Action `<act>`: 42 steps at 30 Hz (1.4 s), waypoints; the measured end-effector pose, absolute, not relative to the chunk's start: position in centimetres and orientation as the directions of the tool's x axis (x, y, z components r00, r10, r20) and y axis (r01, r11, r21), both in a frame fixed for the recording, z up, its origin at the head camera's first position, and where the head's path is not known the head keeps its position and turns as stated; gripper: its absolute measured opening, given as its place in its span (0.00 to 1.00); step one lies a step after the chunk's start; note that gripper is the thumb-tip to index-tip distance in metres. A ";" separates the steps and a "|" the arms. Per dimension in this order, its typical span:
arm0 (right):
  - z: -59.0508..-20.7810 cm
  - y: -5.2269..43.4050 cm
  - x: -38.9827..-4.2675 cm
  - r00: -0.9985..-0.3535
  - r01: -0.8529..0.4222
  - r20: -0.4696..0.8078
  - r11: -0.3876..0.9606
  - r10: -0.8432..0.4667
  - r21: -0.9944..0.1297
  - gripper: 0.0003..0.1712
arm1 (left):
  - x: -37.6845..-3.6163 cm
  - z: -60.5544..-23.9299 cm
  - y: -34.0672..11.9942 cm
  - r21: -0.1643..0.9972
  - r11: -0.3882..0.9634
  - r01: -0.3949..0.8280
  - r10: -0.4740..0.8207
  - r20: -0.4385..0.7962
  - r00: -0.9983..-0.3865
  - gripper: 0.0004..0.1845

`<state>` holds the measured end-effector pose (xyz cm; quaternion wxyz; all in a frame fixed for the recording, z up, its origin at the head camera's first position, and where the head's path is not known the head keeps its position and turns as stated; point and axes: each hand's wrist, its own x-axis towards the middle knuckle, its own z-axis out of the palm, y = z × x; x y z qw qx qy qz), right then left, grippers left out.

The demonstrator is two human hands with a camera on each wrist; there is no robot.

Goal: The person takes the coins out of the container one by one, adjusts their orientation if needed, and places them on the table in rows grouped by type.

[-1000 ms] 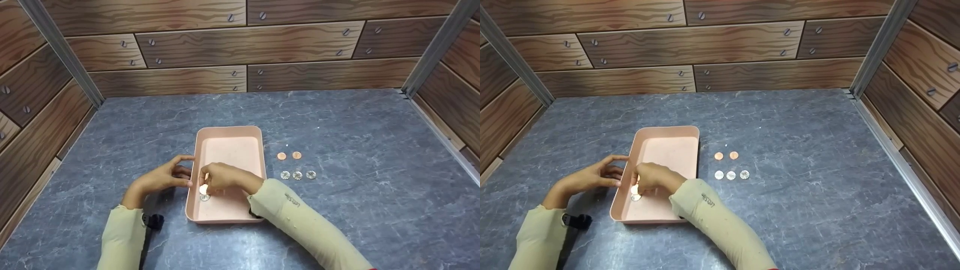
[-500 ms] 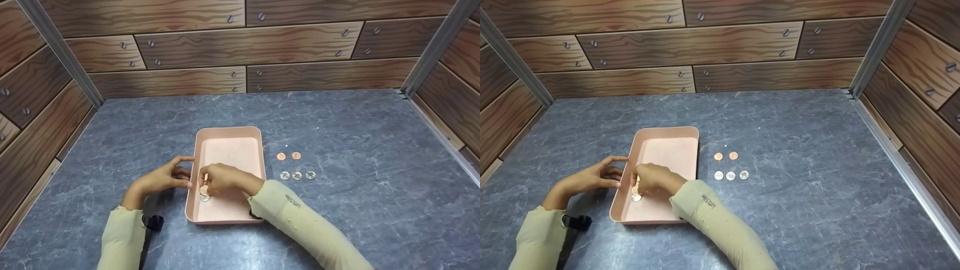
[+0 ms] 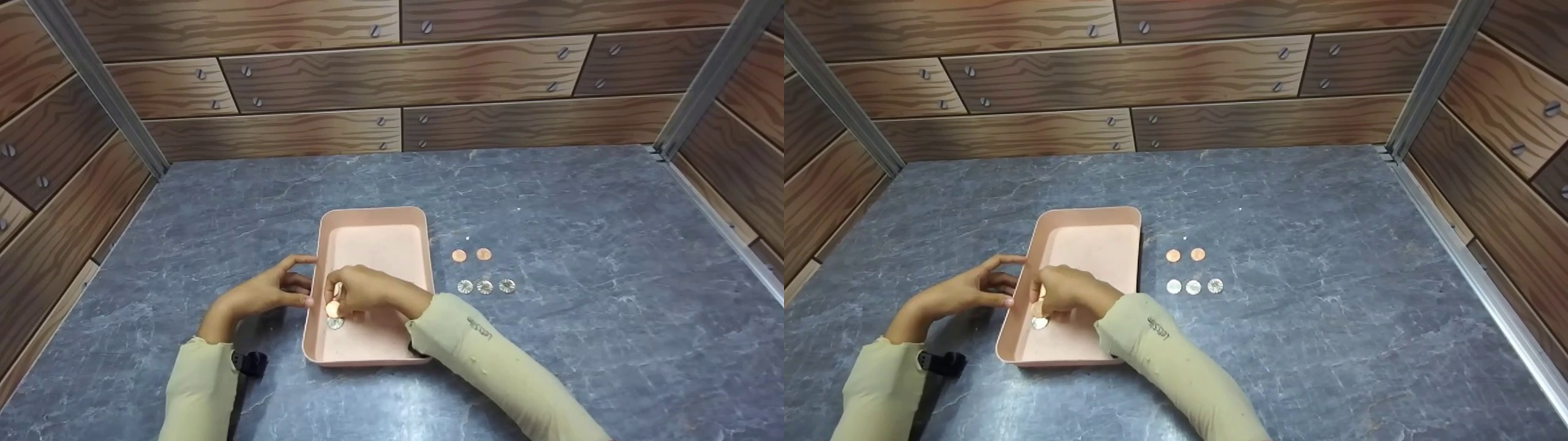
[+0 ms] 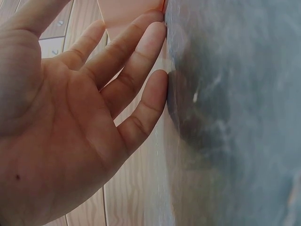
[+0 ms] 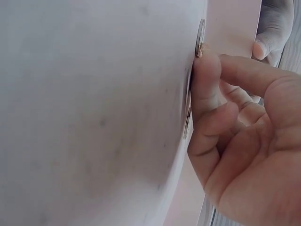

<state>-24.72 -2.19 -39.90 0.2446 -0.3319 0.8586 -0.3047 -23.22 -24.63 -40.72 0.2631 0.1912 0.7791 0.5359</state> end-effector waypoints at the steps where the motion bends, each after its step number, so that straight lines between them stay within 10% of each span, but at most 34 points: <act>1: -39.9 -2.2 -24.7 -0.660 -0.419 -0.218 0.593 -0.719 -0.687 0.10 | -23.2 -40.7 -24.6 0.936 0.352 0.017 0.581 -0.204 -0.788 0.43; 42: -35.4 0.6 -24.7 -0.648 -0.387 -0.246 0.590 -0.721 -0.708 0.13 | -23.3 -40.9 -24.7 0.935 0.354 0.010 0.581 -0.211 -0.786 0.44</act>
